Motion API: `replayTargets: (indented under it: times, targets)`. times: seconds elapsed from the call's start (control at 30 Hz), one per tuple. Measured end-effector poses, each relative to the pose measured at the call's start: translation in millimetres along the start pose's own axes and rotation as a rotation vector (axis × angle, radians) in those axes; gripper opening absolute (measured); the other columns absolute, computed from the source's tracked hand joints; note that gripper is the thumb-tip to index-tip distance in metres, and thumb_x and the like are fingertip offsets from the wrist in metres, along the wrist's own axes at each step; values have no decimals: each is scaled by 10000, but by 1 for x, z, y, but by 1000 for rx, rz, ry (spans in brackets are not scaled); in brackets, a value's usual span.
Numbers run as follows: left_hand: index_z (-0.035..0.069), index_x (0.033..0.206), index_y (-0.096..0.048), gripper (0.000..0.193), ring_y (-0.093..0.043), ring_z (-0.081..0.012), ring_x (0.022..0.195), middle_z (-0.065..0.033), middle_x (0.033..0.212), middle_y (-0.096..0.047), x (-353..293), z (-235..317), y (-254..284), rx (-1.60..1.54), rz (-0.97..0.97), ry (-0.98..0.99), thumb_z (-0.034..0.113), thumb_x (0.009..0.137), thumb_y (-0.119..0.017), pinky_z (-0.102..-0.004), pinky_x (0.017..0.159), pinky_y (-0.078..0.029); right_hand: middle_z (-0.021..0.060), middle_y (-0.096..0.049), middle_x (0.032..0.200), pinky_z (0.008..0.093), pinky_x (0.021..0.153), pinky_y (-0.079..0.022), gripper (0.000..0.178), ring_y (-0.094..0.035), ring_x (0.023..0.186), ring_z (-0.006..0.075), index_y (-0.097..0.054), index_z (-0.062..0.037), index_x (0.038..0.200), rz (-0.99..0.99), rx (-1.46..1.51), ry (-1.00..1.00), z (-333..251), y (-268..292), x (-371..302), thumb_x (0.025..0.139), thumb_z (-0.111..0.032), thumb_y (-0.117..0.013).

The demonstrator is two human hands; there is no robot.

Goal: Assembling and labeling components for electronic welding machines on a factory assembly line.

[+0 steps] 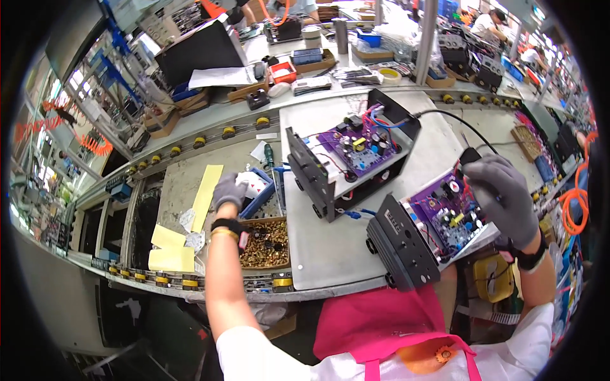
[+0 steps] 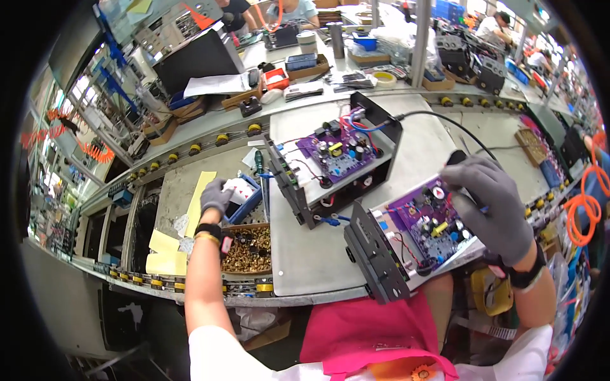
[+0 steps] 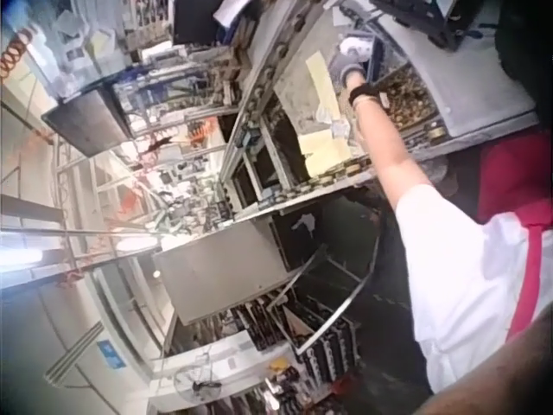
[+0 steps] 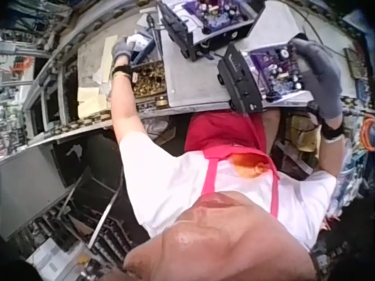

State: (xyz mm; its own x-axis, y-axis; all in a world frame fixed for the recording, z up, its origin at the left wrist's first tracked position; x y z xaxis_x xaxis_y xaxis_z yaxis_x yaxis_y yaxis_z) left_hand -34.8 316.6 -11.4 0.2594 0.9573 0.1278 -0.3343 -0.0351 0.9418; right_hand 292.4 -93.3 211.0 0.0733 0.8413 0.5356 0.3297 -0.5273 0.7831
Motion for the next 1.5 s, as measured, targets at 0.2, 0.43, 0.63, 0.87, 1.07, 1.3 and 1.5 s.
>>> replayTargets:
  times: [0.2, 0.43, 0.63, 0.87, 1.07, 1.3, 1.5]
  targets:
    - [115, 1258, -519, 612, -513, -340, 1141, -155, 1226, -544, 11, 28, -33, 252, -24, 33, 428, 754, -666, -421, 969, -416, 119, -623, 815, 353, 775, -452, 265, -583, 829, 269, -609, 25, 947, -30, -36, -41, 3, 8, -12, 692, 41, -540]
    - [48, 1170, -582, 575, -586, -339, 1059, -202, 1146, -609, 34, -80, 7, -223, -7, 197, 465, 777, -631, -400, 895, -460, 83, -630, 792, 374, 944, -395, 245, -577, 916, 226, -617, 15, 947, 39, 69, -305, 34, 16, -22, 714, 38, -547]
    - [12, 1308, -462, 893, -522, -296, 1172, -210, 1268, -536, -8, -90, -38, -127, -359, 136, 402, 597, -836, -347, 980, -406, 76, -628, 777, 386, 954, -389, 234, -591, 859, 216, -624, -2, 914, 15, 5, -159, 25, 15, -14, 704, 49, -534]
    - [72, 1268, -494, 688, -623, -279, 870, -152, 974, -654, -4, -113, -35, -216, -36, 157, 233, 670, -793, -355, 794, -491, 97, -655, 816, 343, 873, -448, 223, -625, 788, 208, -633, 6, 896, -9, 133, -109, 0, 32, -1, 694, 50, -549]
    - [147, 1458, -88, 951, -648, -349, 811, -187, 913, -653, -109, 113, 105, -315, 222, -535, 157, 750, -723, -412, 664, -506, 93, -663, 857, 275, 715, -496, 295, -639, 815, 139, -610, 5, 1070, -267, 494, -145, -31, -14, 58, 776, -4, -597]
    - [99, 1453, 14, 960, -664, -322, 727, -329, 1217, -497, -200, 243, 163, -294, 386, -1228, -31, 764, -642, -349, 558, -533, 81, -628, 748, 267, 618, -502, 501, -591, 645, 108, -345, -17, 1341, -449, 827, -154, -71, -87, 72, 880, -99, -521]
    - [113, 1457, -23, 986, -644, -299, 868, -297, 1340, -405, -216, 251, 176, -157, 502, -1248, 103, 755, -714, -366, 672, -543, 49, -655, 796, 237, 630, -506, 208, -588, 659, 74, -644, 25, 1029, -374, 1009, -175, -58, -94, 64, 877, -88, -557]
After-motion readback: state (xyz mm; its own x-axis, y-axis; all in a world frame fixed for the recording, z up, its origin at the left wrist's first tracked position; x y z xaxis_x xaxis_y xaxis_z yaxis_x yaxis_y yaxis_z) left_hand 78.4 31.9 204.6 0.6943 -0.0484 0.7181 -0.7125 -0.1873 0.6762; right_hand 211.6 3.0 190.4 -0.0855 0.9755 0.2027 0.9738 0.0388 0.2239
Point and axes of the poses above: each hand's wrist, its own x-axis towards the middle knuckle, its own y-axis out of the back of the hand, z = x × y, the point moved 6 cm from there along x, towards the middle knuckle
